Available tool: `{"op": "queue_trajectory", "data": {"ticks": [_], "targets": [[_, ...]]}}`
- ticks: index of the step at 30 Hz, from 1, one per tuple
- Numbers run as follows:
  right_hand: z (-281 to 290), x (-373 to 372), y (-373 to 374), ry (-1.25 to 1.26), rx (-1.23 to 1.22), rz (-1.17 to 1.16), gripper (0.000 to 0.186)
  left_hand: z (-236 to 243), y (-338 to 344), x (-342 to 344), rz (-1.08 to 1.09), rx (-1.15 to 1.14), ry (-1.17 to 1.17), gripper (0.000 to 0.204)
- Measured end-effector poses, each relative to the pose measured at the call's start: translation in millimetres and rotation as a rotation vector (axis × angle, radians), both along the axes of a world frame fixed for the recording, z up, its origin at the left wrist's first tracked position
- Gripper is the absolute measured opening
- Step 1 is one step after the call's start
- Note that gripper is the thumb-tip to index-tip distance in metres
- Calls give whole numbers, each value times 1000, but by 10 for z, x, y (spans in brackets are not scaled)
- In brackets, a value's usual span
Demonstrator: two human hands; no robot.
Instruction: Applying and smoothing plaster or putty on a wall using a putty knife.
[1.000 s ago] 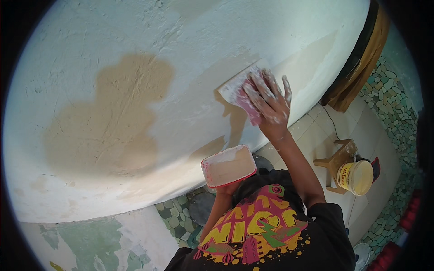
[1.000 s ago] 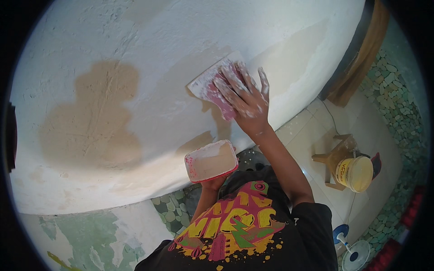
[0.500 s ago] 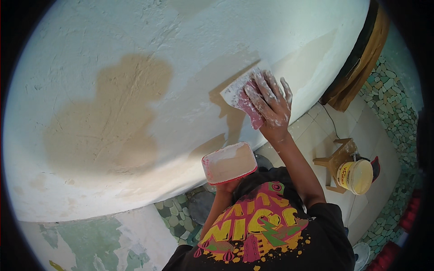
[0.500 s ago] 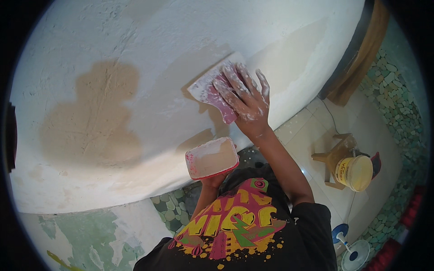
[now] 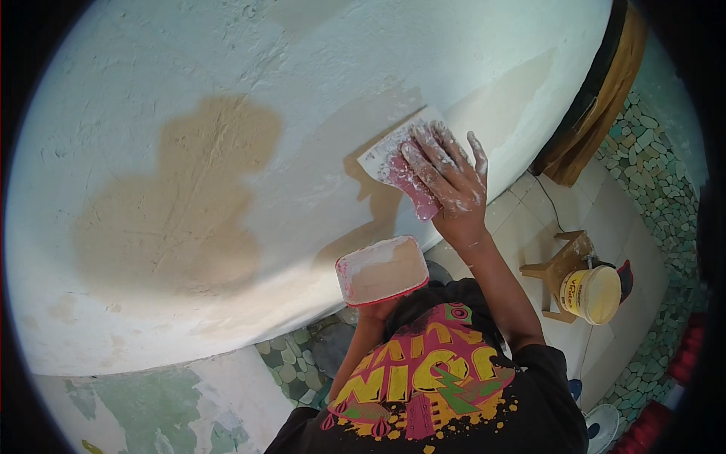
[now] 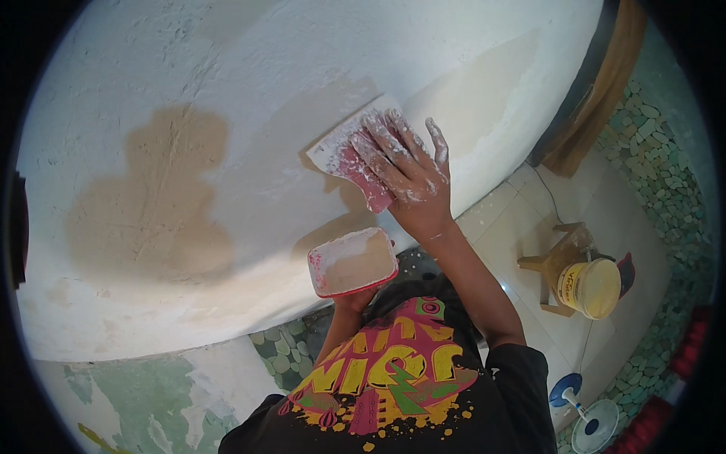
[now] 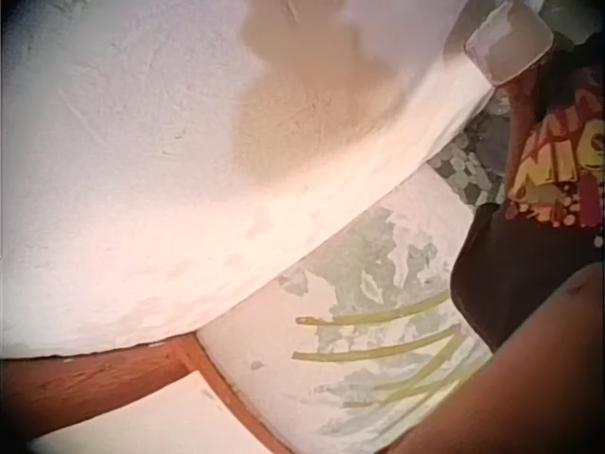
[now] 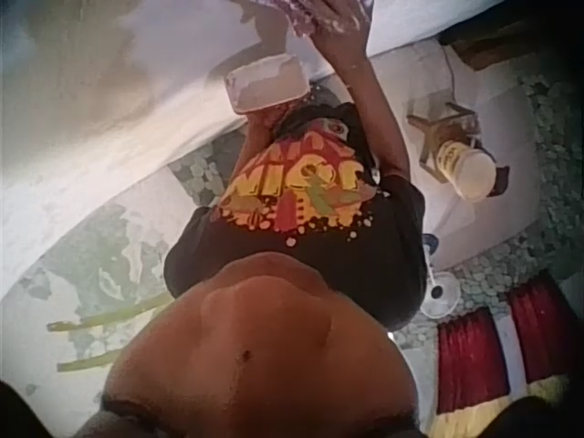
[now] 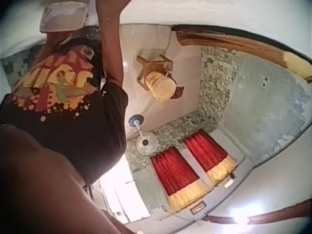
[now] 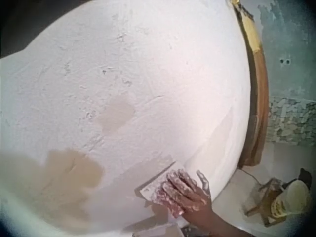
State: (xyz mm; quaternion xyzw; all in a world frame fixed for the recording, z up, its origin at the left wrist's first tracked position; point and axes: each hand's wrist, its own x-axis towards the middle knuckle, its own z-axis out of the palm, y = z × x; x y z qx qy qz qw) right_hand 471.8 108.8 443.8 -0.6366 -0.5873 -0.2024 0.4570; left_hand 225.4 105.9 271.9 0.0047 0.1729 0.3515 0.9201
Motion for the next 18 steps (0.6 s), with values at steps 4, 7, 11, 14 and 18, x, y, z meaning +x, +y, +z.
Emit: {"op": "queue_trajectory", "data": {"ticks": [4,7,11,14,18], "targets": [[-45,56,177,29,51,28,53,10,-9,25,-29,14,-22,90],[-305,35,221,36,28,32,56,25,-23,53,-20,122,54,88],[-311,-10,-57,61,-81,78,57,21,-35,17,-9,77,2,85],[-291,46,-297,133,-74,194,53,22,16,106,-23,82,6,80],[-175,123,-686,349,-191,387,50,43,73,244,-124,213,-169,73]]}}
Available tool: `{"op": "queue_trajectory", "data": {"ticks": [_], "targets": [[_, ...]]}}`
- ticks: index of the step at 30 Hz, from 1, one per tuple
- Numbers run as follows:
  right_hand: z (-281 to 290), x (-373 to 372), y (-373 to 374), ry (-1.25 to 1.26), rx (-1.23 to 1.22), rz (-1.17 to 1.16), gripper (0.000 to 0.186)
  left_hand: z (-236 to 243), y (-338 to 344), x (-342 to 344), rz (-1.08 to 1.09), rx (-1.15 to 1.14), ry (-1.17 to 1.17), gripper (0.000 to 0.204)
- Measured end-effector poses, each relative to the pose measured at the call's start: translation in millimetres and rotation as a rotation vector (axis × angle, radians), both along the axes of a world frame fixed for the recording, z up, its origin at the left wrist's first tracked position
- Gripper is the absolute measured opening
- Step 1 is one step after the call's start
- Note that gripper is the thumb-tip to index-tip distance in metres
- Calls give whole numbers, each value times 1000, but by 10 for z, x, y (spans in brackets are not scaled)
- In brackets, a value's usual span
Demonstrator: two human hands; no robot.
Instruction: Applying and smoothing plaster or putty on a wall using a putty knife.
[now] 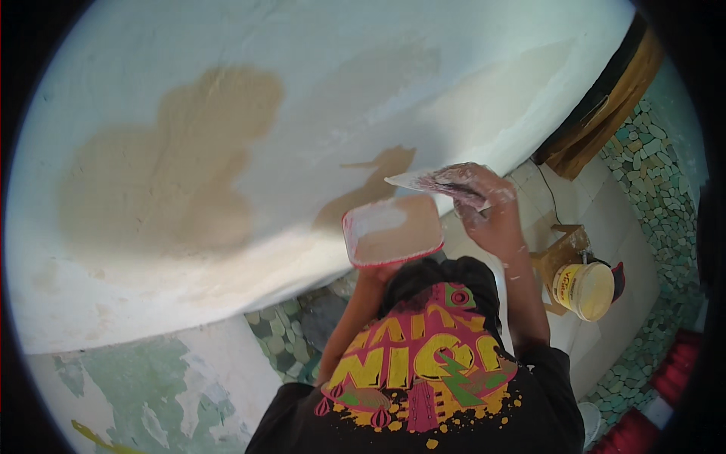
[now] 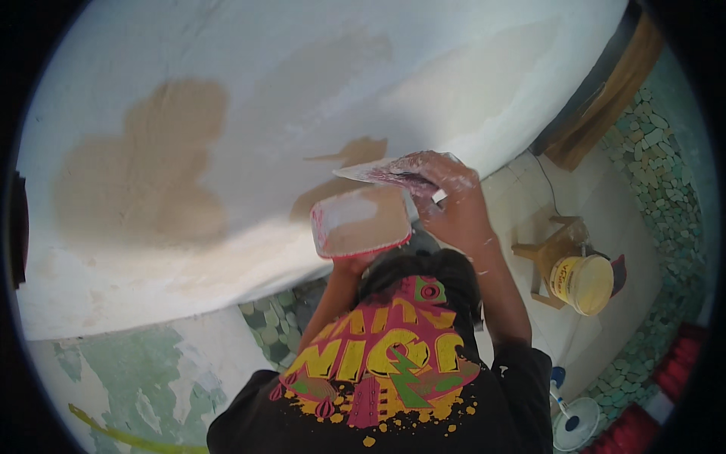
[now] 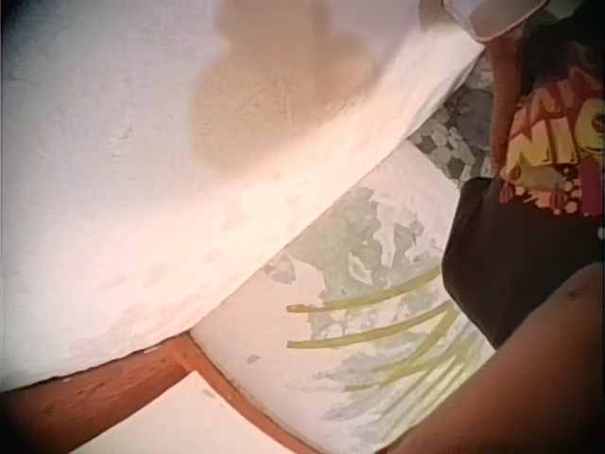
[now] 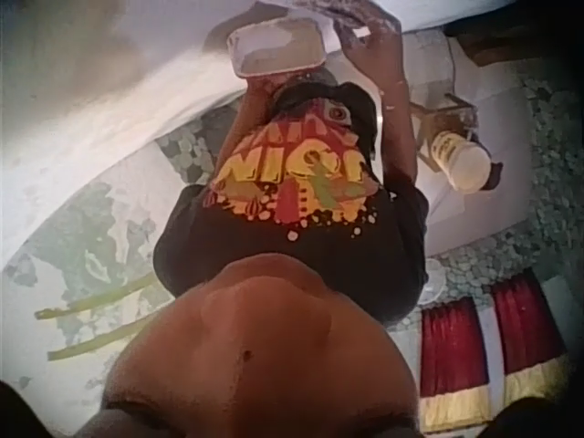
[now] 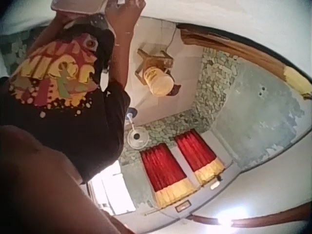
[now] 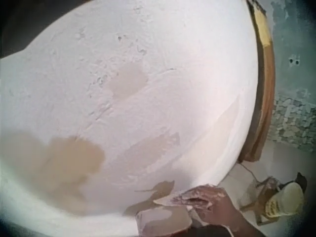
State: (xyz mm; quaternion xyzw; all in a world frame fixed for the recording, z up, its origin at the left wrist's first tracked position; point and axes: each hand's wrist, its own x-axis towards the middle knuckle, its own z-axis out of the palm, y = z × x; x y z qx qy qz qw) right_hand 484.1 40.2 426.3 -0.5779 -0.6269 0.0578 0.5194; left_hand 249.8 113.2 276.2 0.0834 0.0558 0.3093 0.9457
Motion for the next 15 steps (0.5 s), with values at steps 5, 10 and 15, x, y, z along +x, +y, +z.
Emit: {"op": "queue_trajectory", "data": {"ticks": [5,10,15], "targets": [[616,42,-174,194,-399,176,31,-459,96,-2,86,733,619,66],[563,-86,-26,-461,-566,396,34,-483,90,108,47,188,232,65],[419,-292,65,-505,-719,443,34,-275,9,107,135,225,79,77]]}}
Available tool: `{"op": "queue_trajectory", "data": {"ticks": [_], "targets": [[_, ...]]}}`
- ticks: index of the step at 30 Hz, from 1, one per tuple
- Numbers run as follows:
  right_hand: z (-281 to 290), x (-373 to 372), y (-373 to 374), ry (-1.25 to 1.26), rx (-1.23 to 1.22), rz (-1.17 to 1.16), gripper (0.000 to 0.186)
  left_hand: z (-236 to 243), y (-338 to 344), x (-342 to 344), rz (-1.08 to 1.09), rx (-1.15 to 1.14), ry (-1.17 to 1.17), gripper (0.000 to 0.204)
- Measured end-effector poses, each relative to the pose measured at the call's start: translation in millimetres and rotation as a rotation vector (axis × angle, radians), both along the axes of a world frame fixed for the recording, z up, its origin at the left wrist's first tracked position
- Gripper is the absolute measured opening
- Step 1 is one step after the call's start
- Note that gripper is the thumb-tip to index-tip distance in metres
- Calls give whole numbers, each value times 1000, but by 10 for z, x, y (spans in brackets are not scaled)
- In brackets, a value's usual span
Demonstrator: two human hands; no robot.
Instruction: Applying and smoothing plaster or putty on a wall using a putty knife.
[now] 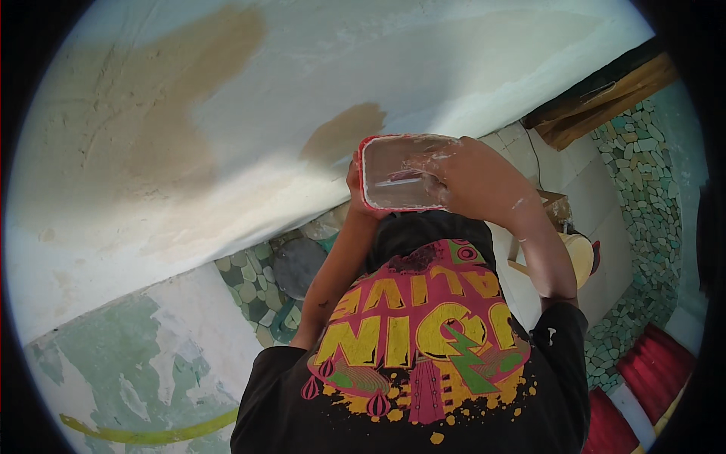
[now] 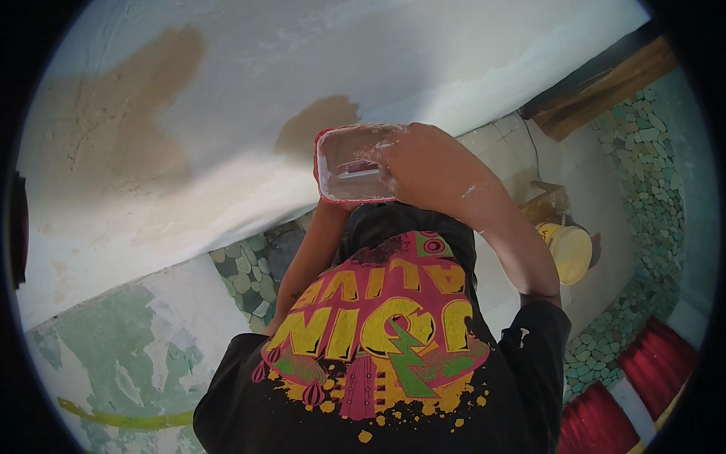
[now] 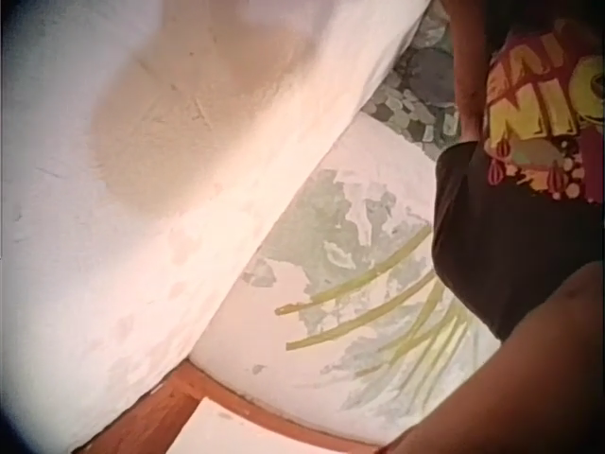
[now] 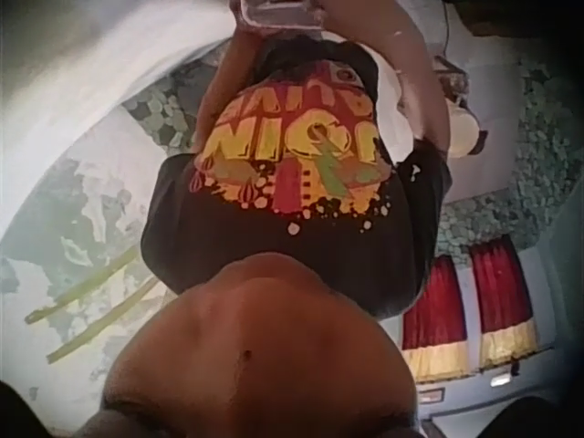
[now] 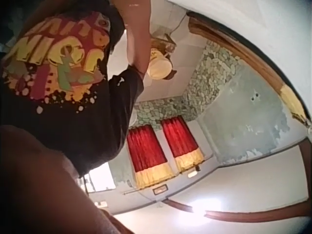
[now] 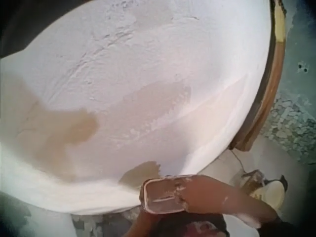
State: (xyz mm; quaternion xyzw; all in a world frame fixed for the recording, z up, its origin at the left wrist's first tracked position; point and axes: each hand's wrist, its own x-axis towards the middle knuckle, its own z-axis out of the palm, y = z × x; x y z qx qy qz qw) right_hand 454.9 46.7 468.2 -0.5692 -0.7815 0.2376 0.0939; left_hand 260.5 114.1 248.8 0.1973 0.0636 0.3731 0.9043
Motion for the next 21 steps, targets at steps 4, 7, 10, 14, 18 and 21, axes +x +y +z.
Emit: {"op": "queue_trajectory", "data": {"ticks": [4,7,10,14,18,21], "targets": [[-101,-76,45,20,-100,76,39,212,-31,-46,-14,50,98,80],[-241,-17,103,206,-91,86,39,170,-74,-56,-57,-132,-215,81],[-314,84,99,174,-45,85,39,208,-124,-90,-38,1,-172,80],[-302,199,82,183,-97,83,42,184,-138,-129,-4,-16,41,78],[-423,386,128,469,-239,17,46,170,-159,-72,-22,-139,-107,78],[-534,524,41,705,-243,-162,41,238,-181,-103,4,-21,142,78]]}}
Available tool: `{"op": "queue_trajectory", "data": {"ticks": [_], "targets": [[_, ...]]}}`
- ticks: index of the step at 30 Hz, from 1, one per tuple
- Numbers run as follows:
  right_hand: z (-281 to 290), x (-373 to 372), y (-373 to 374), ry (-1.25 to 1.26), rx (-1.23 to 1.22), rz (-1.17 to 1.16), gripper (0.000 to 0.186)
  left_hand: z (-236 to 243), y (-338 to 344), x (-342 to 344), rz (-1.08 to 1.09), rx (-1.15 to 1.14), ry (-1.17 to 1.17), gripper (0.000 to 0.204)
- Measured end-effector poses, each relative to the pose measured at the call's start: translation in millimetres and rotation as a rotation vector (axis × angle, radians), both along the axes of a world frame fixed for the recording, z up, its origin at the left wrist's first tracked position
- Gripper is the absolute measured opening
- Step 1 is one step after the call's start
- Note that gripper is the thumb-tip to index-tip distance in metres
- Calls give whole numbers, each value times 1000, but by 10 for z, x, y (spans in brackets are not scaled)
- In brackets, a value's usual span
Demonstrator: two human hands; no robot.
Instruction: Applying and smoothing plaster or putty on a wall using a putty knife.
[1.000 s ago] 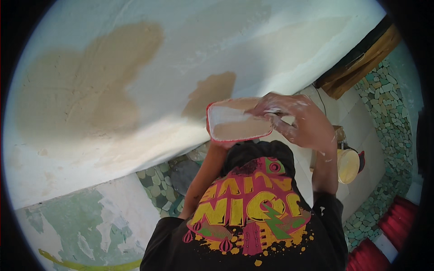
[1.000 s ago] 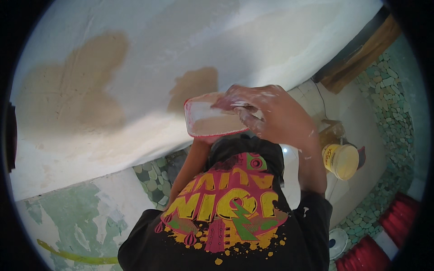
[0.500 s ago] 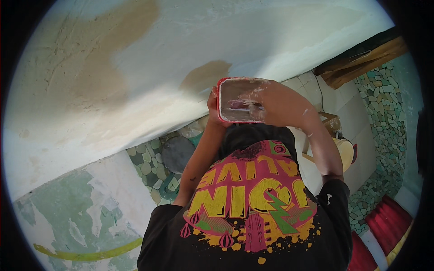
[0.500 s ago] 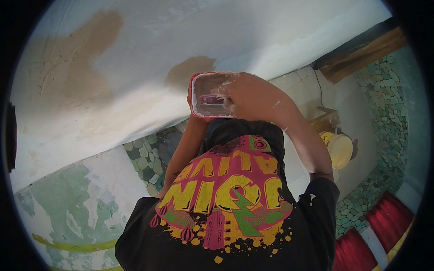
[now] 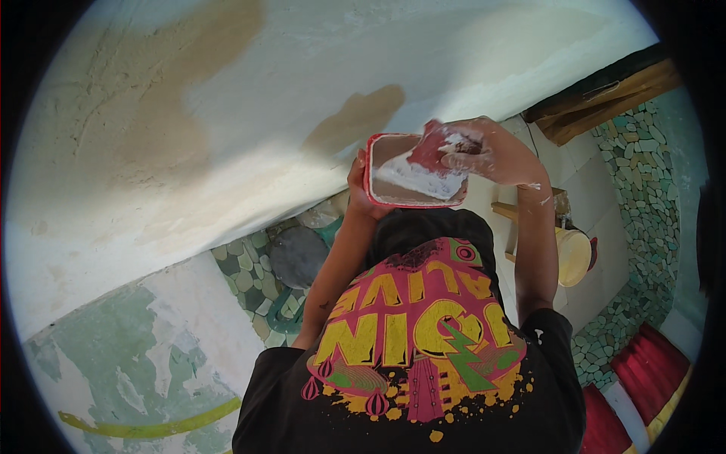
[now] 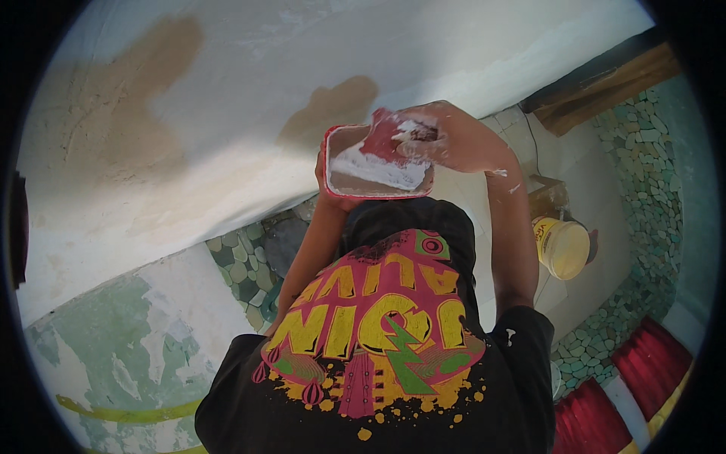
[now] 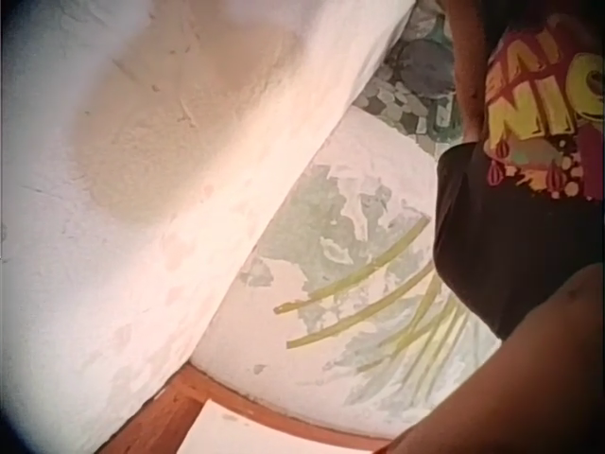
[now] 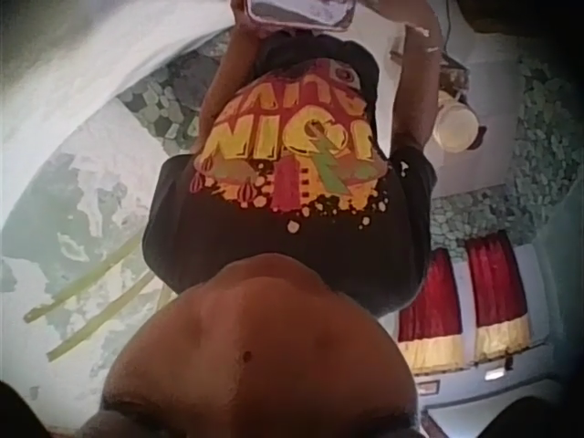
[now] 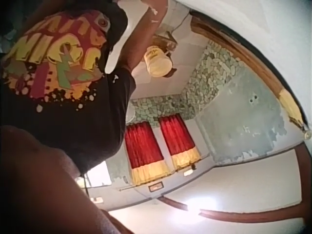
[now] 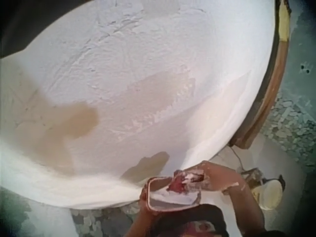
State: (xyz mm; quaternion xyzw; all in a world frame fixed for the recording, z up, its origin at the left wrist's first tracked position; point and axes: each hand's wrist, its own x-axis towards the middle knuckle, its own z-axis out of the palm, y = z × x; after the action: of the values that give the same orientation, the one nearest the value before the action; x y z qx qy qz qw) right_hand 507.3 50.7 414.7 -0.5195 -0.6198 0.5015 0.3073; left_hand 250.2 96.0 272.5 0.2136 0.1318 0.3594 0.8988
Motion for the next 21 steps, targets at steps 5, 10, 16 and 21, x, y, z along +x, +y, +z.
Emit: {"op": "queue_trajectory", "data": {"ticks": [5,10,16,21], "targets": [[-294,118,-57,617,-66,-317,38,-259,4,-52,61,-139,-50,77],[-445,-247,-216,1024,4,-714,52,-69,24,59,42,-65,-66,77],[-107,-345,-83,992,167,-828,36,-54,-13,-61,-41,-231,-168,59],[257,-375,252,79,1010,-909,31,-184,2,-171,-28,-244,-115,60]]}}
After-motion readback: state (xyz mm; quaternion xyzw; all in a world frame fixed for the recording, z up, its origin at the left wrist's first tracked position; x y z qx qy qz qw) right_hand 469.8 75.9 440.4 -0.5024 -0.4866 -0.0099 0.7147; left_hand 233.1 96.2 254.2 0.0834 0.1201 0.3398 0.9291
